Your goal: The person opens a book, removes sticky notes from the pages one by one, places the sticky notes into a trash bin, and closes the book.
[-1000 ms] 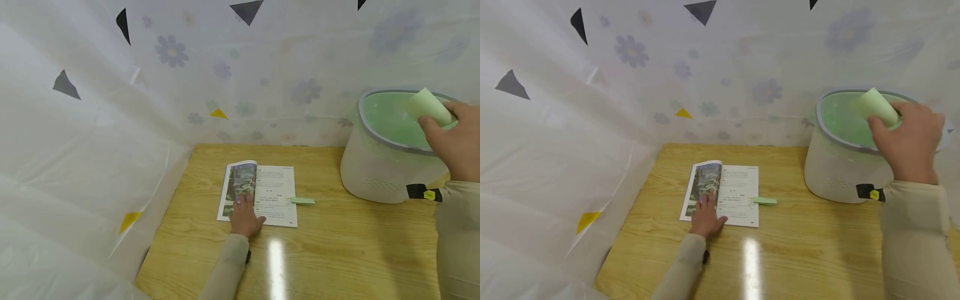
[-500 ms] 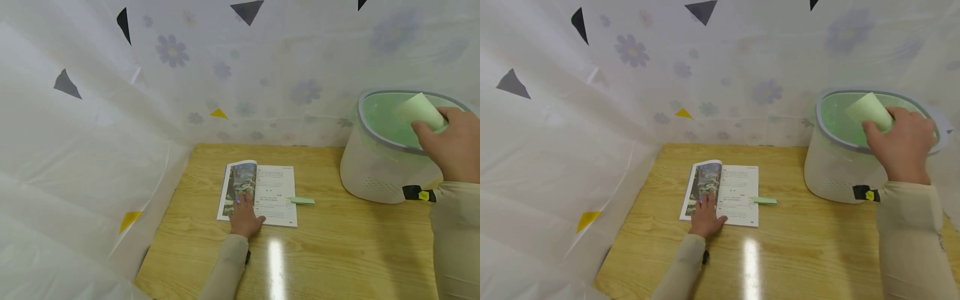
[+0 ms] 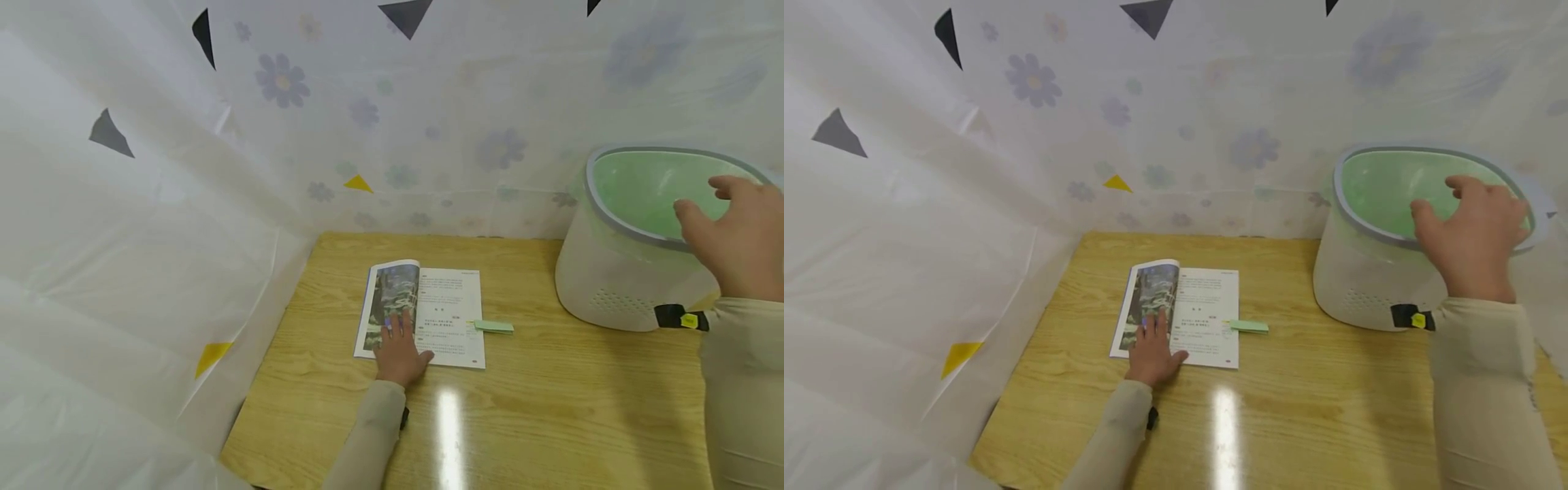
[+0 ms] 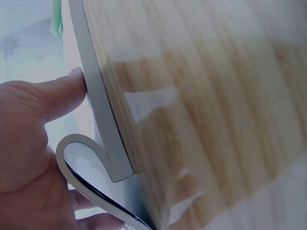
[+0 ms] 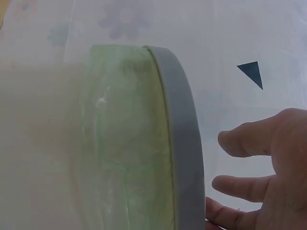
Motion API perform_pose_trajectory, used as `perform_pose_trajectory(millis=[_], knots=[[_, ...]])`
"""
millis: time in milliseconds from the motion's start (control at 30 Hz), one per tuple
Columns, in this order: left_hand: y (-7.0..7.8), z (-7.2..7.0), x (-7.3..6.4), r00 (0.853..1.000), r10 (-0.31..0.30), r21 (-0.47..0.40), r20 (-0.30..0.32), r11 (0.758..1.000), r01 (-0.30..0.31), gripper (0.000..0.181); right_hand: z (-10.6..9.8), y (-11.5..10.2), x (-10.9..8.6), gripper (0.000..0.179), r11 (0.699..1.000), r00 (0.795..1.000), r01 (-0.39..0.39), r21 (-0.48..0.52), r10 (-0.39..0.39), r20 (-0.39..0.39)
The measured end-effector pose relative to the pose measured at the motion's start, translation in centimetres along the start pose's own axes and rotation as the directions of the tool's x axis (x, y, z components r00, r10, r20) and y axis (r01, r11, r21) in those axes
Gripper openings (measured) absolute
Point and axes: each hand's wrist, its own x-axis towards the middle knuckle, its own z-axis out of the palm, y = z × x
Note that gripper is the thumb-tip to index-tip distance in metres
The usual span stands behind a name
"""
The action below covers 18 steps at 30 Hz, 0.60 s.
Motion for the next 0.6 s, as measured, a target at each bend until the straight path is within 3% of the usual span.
perform_pose_trajectory(millis=[300, 400, 467, 500, 600], knots=[[0.1, -0.1, -0.1, 1.0, -0.003, -0.009, 0.009, 1.0, 0.003, 0.103, 1.1, -0.1, -0.6, 0.063, 0.99, 0.992, 0.104, 0.092, -0.096, -0.088], [0.0, 0.0, 0.0, 1.0, -0.002, -0.009, -0.003, 1.0, 0.002, 0.104, 1.7, -1.0, -1.2, 0.053, 0.972, 0.973, 0.157, 0.177, -0.122, -0.195], [0.0, -0.1, -0.1, 1.0, -0.003, -0.011, -0.005, 1.0, 0.003, 0.104, 2.3, -1.6, -1.6, 0.044, 0.938, 0.933, 0.242, 0.25, -0.153, -0.327], [0.0, -0.1, -0.1, 1.0, -0.001, -0.013, -0.007, 1.0, 0.001, 0.104, 2.6, -2.1, -1.9, 0.04, 0.915, 0.903, 0.294, 0.275, -0.172, -0.394], [0.0, -0.2, -0.1, 1.0, 0.001, -0.017, -0.006, 1.0, -0.001, 0.103, 3.6, -3.7, -3.0, 0.032, 0.829, 0.774, 0.479, 0.289, -0.244, -0.584]])
